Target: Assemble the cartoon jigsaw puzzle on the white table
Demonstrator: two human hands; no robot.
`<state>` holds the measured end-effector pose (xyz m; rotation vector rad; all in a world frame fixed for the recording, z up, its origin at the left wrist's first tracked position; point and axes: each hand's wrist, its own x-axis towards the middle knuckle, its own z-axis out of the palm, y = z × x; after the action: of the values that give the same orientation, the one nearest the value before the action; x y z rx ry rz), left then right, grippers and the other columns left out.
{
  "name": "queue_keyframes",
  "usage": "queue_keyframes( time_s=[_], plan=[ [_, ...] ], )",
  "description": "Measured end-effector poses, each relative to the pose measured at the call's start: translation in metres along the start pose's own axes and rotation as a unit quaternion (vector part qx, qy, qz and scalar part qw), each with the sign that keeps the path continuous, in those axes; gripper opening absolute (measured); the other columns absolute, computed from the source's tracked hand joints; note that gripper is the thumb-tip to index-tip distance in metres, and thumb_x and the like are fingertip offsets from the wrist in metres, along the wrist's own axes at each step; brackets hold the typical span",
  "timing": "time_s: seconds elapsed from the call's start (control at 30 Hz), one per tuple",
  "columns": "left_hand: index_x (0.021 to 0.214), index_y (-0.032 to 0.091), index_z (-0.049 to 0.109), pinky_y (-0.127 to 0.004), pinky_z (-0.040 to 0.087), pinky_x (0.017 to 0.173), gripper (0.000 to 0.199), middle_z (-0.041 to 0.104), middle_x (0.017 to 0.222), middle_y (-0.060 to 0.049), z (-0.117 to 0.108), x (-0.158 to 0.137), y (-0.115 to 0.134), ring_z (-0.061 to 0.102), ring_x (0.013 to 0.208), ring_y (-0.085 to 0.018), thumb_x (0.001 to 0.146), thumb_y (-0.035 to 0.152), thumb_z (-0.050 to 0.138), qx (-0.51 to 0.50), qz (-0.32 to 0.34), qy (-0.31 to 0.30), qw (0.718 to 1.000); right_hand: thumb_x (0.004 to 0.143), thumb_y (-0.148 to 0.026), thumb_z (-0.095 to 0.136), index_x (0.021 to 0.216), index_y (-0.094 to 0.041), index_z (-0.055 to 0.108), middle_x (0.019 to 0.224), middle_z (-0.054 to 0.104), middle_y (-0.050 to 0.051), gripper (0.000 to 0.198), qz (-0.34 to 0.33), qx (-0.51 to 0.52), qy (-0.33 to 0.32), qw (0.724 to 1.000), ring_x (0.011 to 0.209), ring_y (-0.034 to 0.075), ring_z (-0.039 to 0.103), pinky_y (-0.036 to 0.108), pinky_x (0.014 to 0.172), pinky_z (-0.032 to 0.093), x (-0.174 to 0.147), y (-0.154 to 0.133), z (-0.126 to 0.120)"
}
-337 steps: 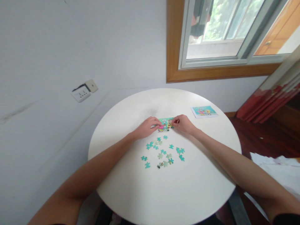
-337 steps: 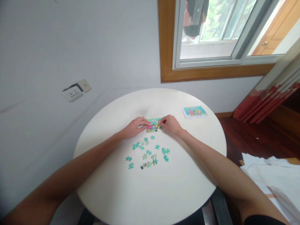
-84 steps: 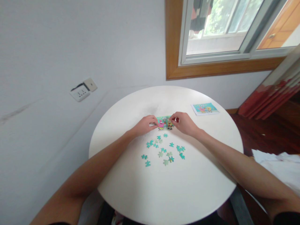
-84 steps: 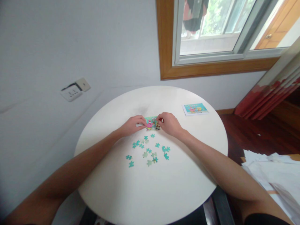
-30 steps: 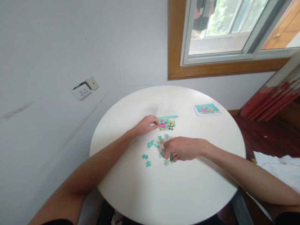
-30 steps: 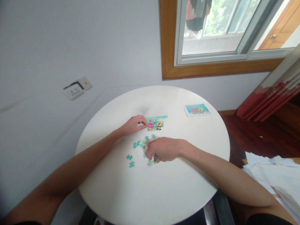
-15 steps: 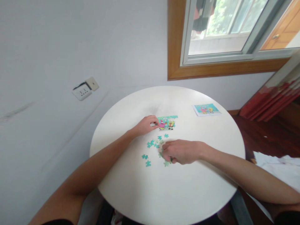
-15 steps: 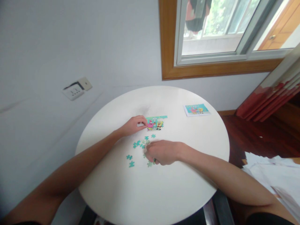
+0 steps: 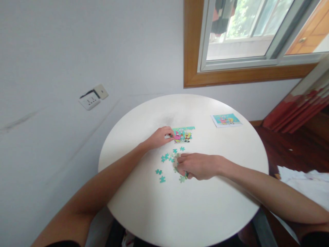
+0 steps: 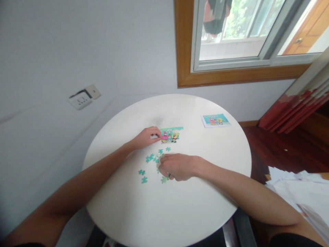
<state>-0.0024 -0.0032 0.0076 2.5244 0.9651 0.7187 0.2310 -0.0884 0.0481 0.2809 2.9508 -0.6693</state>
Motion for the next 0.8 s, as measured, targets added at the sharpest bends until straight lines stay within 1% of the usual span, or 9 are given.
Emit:
queue_keyframes(
  time_s=[0.1,0.2,0.3,0.47,0.7,0.8],
  plan=[
    [0.086,0.018,0.069,-0.027,0.047,0.078,0.008,0.069,0.090,-0.005,-0.0001,0.0001,-0.0001,0.061,0.086,-0.016,0.086,0.021,0.062,-0.001,0.000,0.002,1.000,0.081,-0.006,0.063,0.083,-0.016,0.060,0.090,0.059,0.007,0.010,-0.007,-0.008,0.017,1.000,0.099,0.021,0.053,0.030,0.088,0.041,0.0016,0.0013,0.0021],
    [0.086,0.018,0.070,-0.027,0.047,0.078,0.009,0.069,0.089,-0.005,-0.0002,0.0000,-0.0005,0.061,0.085,-0.016,0.086,0.021,0.062,-0.003,0.001,0.005,1.000,0.084,-0.010,0.064,0.087,-0.015,0.061,0.093,0.060,0.008,0.006,0.008,-0.011,0.046,0.999,0.100,0.021,0.053,0.031,0.089,0.041,0.0031,0.0031,0.0042],
    [0.085,0.018,0.070,-0.028,0.046,0.079,0.010,0.069,0.089,-0.005,-0.0001,-0.0003,-0.0012,0.061,0.085,-0.016,0.087,0.023,0.061,-0.006,0.001,0.005,1.000,0.084,-0.015,0.068,0.095,-0.015,0.062,0.100,0.061,0.009,0.013,0.008,-0.005,0.068,0.998,0.105,0.023,0.053,0.033,0.092,0.041,0.0038,0.0051,0.0053],
    [0.085,0.017,0.069,-0.028,0.046,0.081,0.011,0.068,0.088,-0.005,0.0008,-0.0004,-0.0021,0.060,0.085,-0.016,0.088,0.024,0.061,-0.006,0.005,0.003,1.000,0.084,-0.012,0.066,0.092,-0.015,0.063,0.100,0.061,0.010,0.008,-0.003,-0.018,0.063,0.998,0.105,0.022,0.053,0.033,0.094,0.040,0.0048,0.0061,0.0075],
    [0.086,0.017,0.068,-0.028,0.046,0.082,0.010,0.068,0.089,-0.005,0.0013,-0.0007,-0.0038,0.061,0.086,-0.016,0.088,0.023,0.061,-0.005,0.005,0.000,1.000,0.084,-0.010,0.063,0.091,-0.014,0.062,0.097,0.060,0.010,0.008,-0.010,-0.020,0.050,0.998,0.100,0.022,0.052,0.032,0.090,0.042,0.0044,0.0014,0.0082],
    [0.087,0.017,0.069,-0.028,0.046,0.081,0.011,0.068,0.090,-0.005,0.0012,-0.0011,-0.0037,0.061,0.086,-0.016,0.089,0.025,0.061,-0.009,0.007,0.002,1.000,0.082,-0.006,0.061,0.091,-0.015,0.061,0.095,0.060,0.009,0.012,-0.013,-0.006,0.052,0.999,0.099,0.022,0.052,0.032,0.090,0.042,0.0048,-0.0003,0.0080]
  ],
)
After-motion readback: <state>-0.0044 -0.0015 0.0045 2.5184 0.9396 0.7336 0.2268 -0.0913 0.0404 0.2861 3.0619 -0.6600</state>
